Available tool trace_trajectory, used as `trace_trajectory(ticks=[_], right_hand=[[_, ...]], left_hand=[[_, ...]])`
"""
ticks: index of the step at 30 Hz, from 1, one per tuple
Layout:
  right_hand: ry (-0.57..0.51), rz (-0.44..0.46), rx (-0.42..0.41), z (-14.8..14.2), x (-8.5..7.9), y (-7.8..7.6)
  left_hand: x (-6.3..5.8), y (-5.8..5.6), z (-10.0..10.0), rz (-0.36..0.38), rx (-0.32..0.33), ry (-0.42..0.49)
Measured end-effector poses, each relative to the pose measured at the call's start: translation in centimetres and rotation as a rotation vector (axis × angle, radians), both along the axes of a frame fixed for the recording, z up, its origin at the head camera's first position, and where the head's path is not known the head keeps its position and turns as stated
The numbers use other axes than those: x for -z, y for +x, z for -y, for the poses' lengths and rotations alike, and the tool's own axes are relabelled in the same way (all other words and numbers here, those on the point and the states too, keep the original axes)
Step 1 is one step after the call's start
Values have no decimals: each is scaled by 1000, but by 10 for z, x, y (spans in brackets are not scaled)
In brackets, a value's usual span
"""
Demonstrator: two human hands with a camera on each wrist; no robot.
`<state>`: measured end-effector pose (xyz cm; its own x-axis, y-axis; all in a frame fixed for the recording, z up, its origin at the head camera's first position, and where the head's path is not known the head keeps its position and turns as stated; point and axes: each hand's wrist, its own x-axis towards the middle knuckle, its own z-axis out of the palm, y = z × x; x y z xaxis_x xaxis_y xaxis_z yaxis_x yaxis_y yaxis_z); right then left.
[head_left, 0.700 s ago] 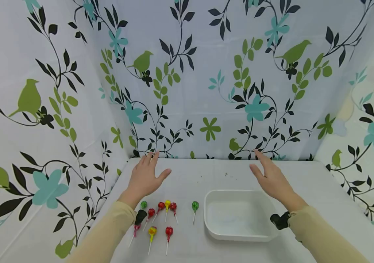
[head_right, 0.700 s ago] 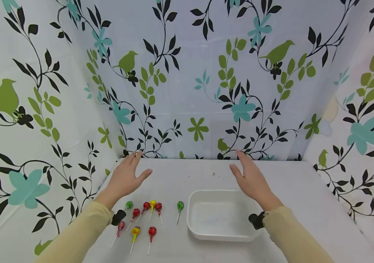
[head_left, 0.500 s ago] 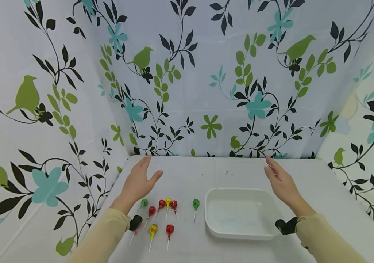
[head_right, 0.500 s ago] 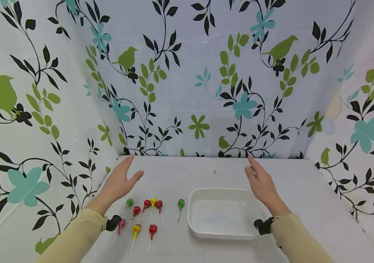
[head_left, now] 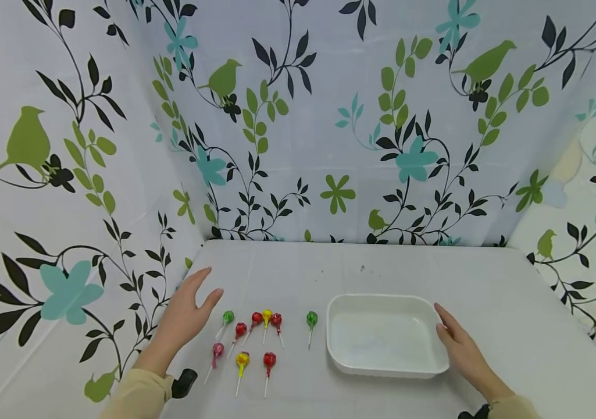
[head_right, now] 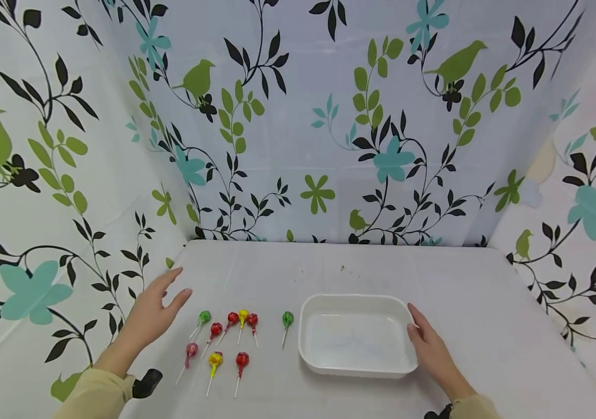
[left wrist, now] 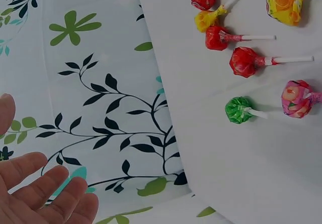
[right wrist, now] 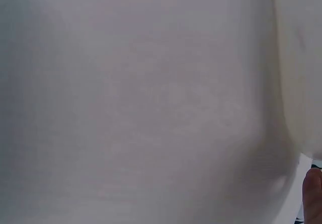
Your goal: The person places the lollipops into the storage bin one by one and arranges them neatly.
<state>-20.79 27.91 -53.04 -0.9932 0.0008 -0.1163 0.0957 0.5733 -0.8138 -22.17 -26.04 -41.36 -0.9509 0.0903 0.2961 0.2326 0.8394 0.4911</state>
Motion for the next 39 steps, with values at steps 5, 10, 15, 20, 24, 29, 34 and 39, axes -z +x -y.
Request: trace_trajectory(ticks=[5,10,15,20,24,29,34,39], right_hand=[[-24,-20,-17,0,6,4],[-62,-57,-33,-1,9,6],[-91,-70,-63,2,15,6],[-101,-131,-89,-4,18,6],[-85,-162,-88,-10,23,7],[-53,-178,-98,-15,28,7],[-80,-130,-108,-14,28,3],[-90,-72,-98,-15,26,0]], left_hand=[[-1,4,6,-25,-7,-3],[4,5,14,-49,-20,6],[10,10,31,-48,-51,46],[13,5,47,10,-93,209],[18,0,57,93,-137,293],[36,-7,59,176,-167,330],[56,-14,56,245,-162,302],[75,-27,50,272,-124,329]])
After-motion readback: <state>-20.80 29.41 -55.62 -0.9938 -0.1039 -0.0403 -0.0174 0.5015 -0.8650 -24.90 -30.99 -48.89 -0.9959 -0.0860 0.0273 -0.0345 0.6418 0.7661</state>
